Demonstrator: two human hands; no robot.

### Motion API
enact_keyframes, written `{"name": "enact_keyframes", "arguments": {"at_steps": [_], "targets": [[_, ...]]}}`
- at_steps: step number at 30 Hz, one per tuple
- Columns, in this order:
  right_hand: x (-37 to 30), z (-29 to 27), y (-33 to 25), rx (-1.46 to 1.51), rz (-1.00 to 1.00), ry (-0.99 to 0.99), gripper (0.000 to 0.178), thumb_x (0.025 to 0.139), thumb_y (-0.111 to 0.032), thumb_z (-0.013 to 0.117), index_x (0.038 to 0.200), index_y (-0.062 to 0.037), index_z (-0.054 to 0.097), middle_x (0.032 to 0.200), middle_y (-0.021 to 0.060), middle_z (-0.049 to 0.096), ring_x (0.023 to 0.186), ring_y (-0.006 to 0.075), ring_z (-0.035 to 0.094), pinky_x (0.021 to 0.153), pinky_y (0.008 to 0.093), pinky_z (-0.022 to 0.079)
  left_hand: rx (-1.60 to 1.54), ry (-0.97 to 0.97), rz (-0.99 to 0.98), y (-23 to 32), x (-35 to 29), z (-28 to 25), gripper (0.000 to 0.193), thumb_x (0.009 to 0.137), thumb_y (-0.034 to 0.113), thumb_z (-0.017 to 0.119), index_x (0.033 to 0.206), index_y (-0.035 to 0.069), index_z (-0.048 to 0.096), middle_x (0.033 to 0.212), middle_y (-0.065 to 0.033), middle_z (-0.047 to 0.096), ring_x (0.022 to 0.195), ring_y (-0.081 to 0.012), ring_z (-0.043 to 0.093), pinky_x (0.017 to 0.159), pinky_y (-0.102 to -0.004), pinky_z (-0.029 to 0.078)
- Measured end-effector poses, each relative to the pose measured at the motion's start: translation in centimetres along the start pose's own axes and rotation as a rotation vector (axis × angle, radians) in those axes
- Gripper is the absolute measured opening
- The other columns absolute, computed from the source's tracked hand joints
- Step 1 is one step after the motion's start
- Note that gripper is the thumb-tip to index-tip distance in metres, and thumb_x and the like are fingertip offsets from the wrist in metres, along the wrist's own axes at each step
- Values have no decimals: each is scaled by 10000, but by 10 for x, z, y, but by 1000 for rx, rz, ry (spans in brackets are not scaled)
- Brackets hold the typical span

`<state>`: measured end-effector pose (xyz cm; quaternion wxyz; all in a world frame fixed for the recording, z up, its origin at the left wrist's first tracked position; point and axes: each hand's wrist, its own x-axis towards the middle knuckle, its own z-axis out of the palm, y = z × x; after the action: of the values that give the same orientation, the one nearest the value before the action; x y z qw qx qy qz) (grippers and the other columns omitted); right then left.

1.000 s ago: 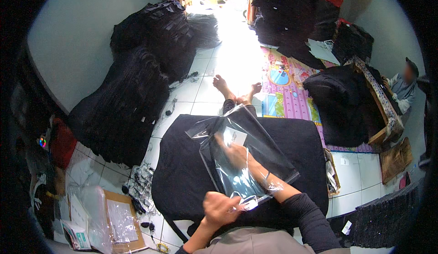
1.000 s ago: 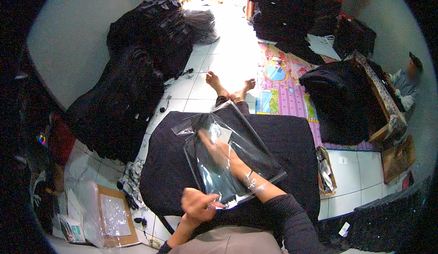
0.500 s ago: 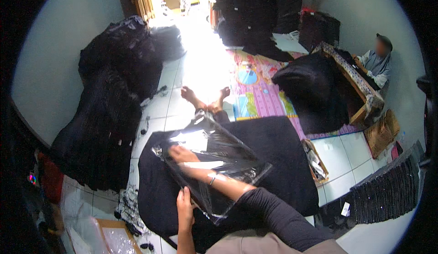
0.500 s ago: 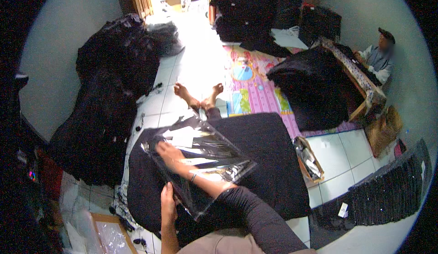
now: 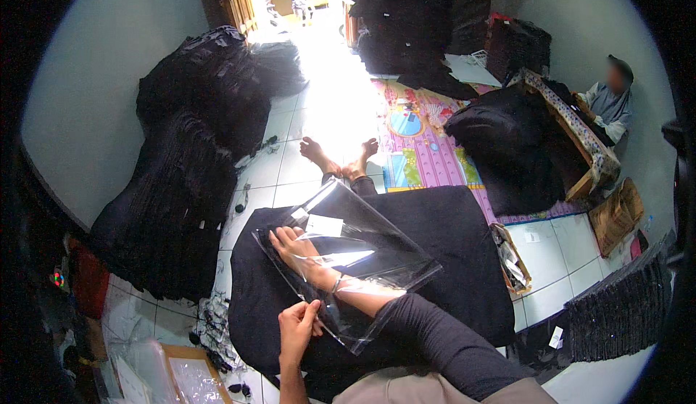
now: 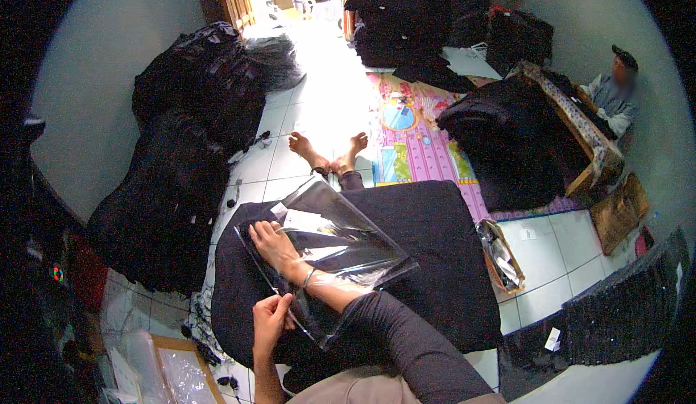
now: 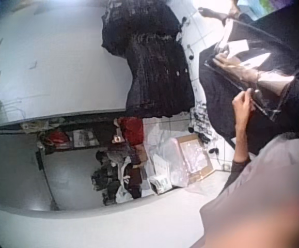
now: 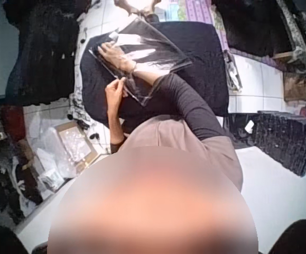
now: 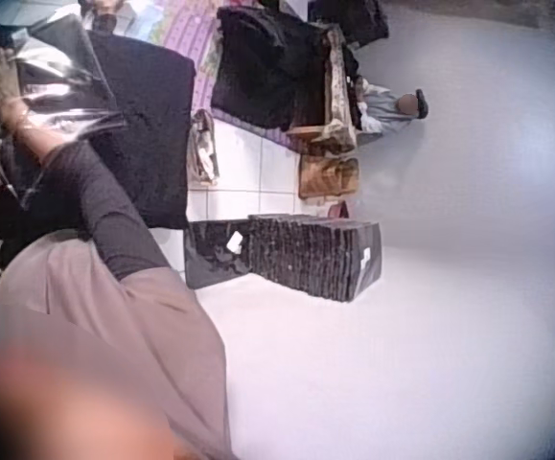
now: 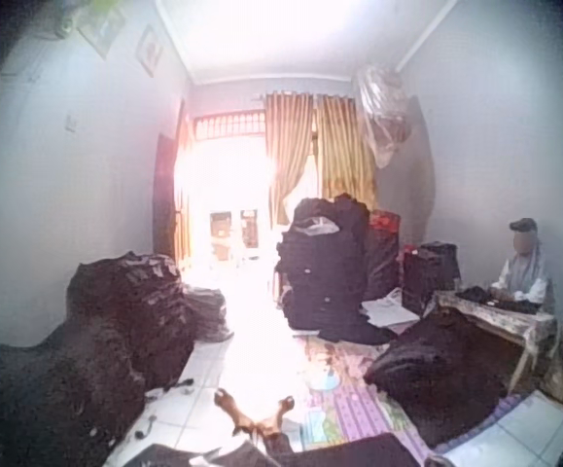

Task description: The person folds black trousers on a table, places them into clear plastic bags, and stacks the packaged items. The process is repeated for multiple trousers, with the person smoothing and aligning the garments before bagging them.

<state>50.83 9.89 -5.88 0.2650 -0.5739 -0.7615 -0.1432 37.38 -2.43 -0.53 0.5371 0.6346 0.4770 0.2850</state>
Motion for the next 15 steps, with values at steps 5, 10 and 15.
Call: {"name": "enact_keyframes", "arguments": {"at_steps": [5, 10, 15], "targets": [[2, 10, 5, 220, -111, -190, 532, 888, -132, 471, 1398, -1, 400, 1463, 180, 404, 1327, 308, 432, 1078, 483, 351, 387, 288, 341, 11, 52, -44, 360, 968, 154, 547, 657, -26, 568, 574, -81, 609, 473, -138, 575, 451, -278, 433], [11, 7, 1, 186, -91, -188, 530, 877, -141, 502, 1400, -87, 434, 1464, 73, 438, 1343, 274, 421, 1084, 514, 336, 422, 447, 608, -8, 135, -64, 350, 1013, 265, 444, 1111, -11, 636, 1157, -210, 623, 1103, -339, 582, 931, -389, 445], [-17, -23, 10, 336, -250, -306, 500, 891, -215, 538, 1365, -70, 466, 1424, 76, 481, 1382, 259, 358, 1112, 513, 293, 697, 240, 401, -36, 162, -70, 514, 1033, 373, 276, 1334, 52, 543, 1432, -149, 466, 1388, -351, 332, 1153, -462, 201]]}}
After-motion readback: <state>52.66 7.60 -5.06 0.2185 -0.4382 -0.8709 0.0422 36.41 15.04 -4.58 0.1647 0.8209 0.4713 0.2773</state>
